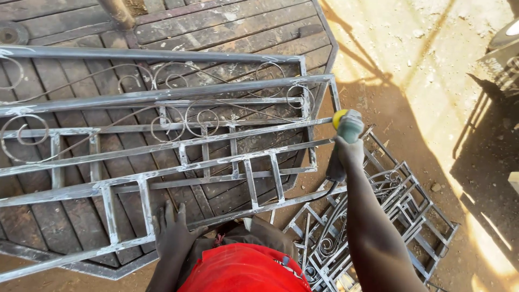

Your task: Using an angle grinder to sand and smooth the surfaces and joints of a metal gate frame.

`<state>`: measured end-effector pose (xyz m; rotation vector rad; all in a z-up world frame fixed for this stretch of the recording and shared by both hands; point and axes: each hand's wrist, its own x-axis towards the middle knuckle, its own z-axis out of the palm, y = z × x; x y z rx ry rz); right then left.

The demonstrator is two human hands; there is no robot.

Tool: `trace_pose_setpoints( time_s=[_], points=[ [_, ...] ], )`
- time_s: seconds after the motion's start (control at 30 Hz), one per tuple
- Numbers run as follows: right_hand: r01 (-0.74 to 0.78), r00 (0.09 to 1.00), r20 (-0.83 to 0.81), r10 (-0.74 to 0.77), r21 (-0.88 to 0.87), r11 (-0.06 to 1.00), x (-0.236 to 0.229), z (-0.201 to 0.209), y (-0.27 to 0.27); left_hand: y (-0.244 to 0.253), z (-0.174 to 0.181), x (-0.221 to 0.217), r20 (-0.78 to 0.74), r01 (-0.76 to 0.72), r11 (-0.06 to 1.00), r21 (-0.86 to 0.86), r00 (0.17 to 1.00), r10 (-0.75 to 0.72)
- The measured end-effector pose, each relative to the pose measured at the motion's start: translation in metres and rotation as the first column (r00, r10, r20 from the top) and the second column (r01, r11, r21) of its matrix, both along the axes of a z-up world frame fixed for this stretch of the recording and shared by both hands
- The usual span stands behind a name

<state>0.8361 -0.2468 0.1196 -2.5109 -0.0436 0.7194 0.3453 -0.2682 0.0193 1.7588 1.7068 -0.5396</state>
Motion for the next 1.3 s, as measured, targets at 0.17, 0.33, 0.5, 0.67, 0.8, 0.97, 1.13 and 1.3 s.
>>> trace_pose_setpoints(
  time_s=[0.17, 0.33, 0.5, 0.67, 0.8, 0.97, 1.13, 1.3],
  points=[
    [-0.347, 0.934, -0.108, 0.341, -0.044, 0.937, -0.031, 0.020, 0.008, 0.001, -0.004, 0.004, -0.023, -0.012, 1.000, 0.022, 1.000, 0.012],
    [-0.426, 0.903, -0.033, 0.429, -0.202, 0.882, -0.020, 0.020, 0.000, -0.005, -0.022, -0.001, -0.027, 0.035, 0.995, 0.098, 0.999, -0.033],
    [-0.138, 0.990, 0.005, 0.139, -0.089, 0.986, 0.025, -0.006, -0.021, -0.008, -0.022, -0.004, -0.011, 0.031, 0.991, 0.127, 1.000, -0.029],
    [-0.191, 0.980, -0.068, 0.188, -0.035, 0.981, 0.037, -0.011, -0.041, -0.008, -0.028, -0.004, -0.037, 0.036, 0.992, 0.124, 0.999, -0.031],
    [-0.057, 0.998, -0.044, 0.054, -0.061, 0.997, 0.019, -0.012, -0.028, -0.009, -0.023, -0.004, -0.034, 0.061, 0.990, 0.126, 0.998, -0.057],
    [-0.102, 0.995, -0.009, 0.102, -0.091, 0.991, 0.018, -0.002, -0.017, -0.008, -0.003, 0.000, -0.100, 0.104, 0.992, 0.075, 0.990, -0.096],
    [-0.080, 0.996, 0.034, 0.082, -0.075, 0.994, 0.037, -0.022, -0.011, -0.006, -0.012, -0.011, -0.115, 0.208, 0.978, -0.036, 0.971, -0.210],
    [-0.044, 0.999, 0.023, 0.046, -0.084, 0.995, 0.035, -0.016, 0.002, -0.008, -0.025, -0.020, -0.104, 0.246, 0.969, -0.016, 0.964, -0.247]
  ],
)
